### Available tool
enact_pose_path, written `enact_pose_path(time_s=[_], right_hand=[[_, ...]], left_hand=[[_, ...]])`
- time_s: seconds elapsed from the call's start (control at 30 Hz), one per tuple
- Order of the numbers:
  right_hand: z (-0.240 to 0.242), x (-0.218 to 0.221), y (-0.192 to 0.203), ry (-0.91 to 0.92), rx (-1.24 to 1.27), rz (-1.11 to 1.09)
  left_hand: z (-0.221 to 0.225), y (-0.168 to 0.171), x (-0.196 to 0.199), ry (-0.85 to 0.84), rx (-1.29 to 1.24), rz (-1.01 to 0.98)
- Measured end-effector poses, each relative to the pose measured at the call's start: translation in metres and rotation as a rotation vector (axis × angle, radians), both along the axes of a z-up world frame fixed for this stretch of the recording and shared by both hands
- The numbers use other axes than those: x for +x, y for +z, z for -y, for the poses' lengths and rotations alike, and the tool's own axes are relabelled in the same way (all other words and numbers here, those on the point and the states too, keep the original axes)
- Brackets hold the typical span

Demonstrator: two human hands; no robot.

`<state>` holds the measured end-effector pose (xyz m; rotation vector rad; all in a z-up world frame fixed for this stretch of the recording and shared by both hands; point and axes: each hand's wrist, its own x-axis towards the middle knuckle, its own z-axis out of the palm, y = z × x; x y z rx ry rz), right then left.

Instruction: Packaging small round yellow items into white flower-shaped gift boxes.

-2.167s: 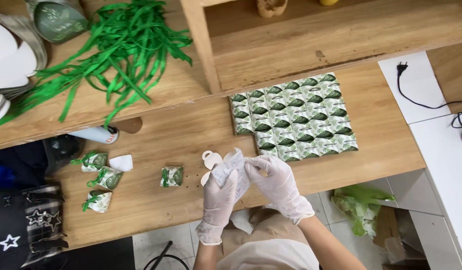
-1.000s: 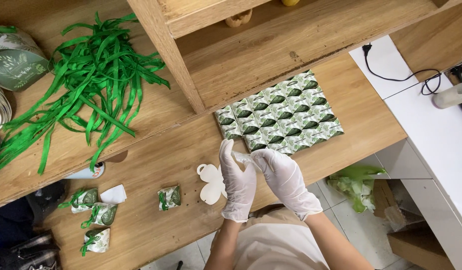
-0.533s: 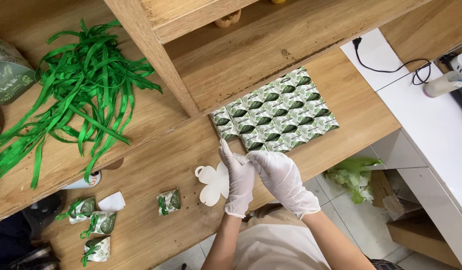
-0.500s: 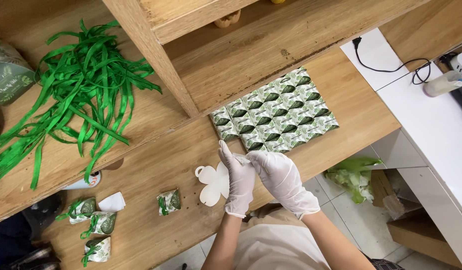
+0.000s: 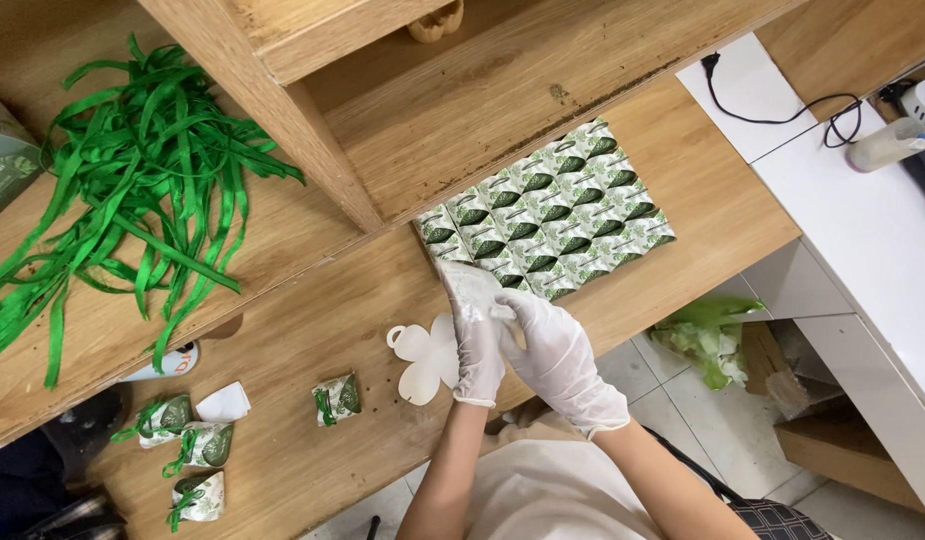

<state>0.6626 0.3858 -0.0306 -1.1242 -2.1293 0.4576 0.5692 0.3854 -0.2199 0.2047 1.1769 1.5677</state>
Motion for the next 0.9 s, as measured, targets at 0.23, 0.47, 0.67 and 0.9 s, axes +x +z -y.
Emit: enact_pose_path(time_s=[0.23, 0.47, 0.67, 0.9], right_hand=[[0.005, -0.005, -0.009, -0.057, 0.021, 0.071], [0.002, -0.003, -0.009, -0.234, -0.011, -0.032], [0.003, -0.004, -0.037, -0.261, -0.218, -0.089], [0.008, 0.001, -0.031, -0.194, -0.089, -0.14]], left_hand=[[0.003, 0.066, -0.002, 0.013, 0.143, -0.129], [0.009, 0.1, -0.002, 0.002, 0.231, -0.266], [0.01, 0.089, 0.004, 0.001, 0.335, -0.295], [0.013, 0.093, 0.003, 0.007, 0.25, -0.198]])
